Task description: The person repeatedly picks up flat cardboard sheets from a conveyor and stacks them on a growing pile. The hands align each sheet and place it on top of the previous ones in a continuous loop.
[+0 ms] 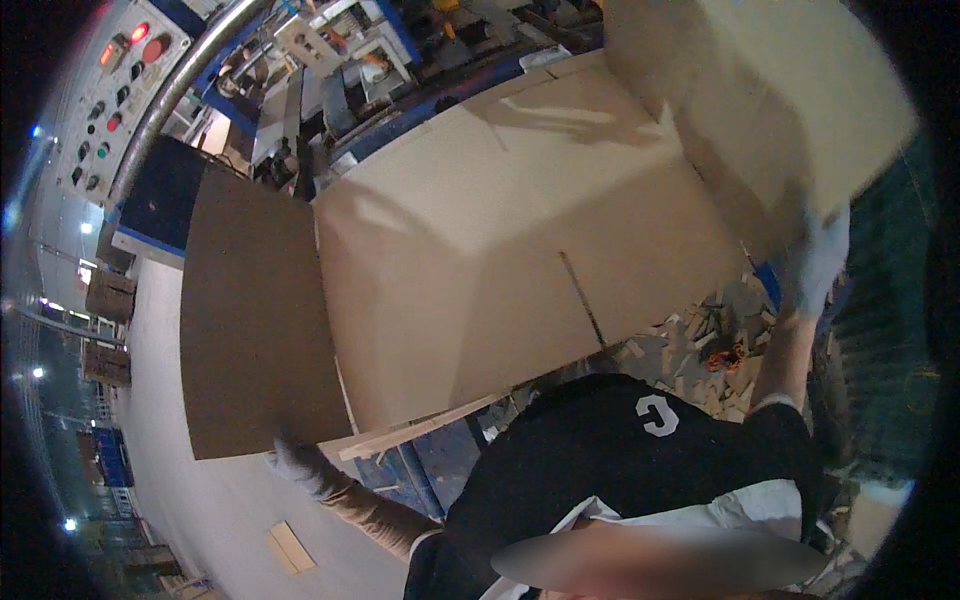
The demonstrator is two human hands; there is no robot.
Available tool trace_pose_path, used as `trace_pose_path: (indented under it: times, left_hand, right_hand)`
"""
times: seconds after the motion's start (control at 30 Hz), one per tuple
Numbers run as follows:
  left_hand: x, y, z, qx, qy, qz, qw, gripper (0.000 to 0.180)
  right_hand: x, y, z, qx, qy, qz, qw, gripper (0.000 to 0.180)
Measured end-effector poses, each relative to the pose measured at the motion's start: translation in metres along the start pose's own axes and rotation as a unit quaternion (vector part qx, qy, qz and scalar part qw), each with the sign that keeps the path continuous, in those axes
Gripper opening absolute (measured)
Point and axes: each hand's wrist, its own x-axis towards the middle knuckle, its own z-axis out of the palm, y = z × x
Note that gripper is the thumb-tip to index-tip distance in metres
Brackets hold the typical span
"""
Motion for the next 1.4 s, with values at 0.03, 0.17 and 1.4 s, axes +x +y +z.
trace_pose_path:
  times: [0.03, 0.17, 1.4]
  left_hand:
    - [-0.017, 0.002, 0.01, 0.086, -0.002, 0.032, 0.996, 0.034]
    - [-0.081, 0.031, 0.069, 0.304, -0.225, 0.158, 0.912, 0.044]
    - [0.048, -0.019, 0.187, 0.561, -0.096, 0.295, 0.767, 0.077]
  right_hand:
    - [-0.023, -0.008, -0.006, -0.252, 0.009, 0.002, 0.968, 0.034]
    - [-0.084, -0.004, 0.008, -0.116, -0.429, -0.338, 0.829, 0.037]
    - [0.02, 0.076, 0.206, -0.245, -0.258, -0.215, 0.91, 0.051]
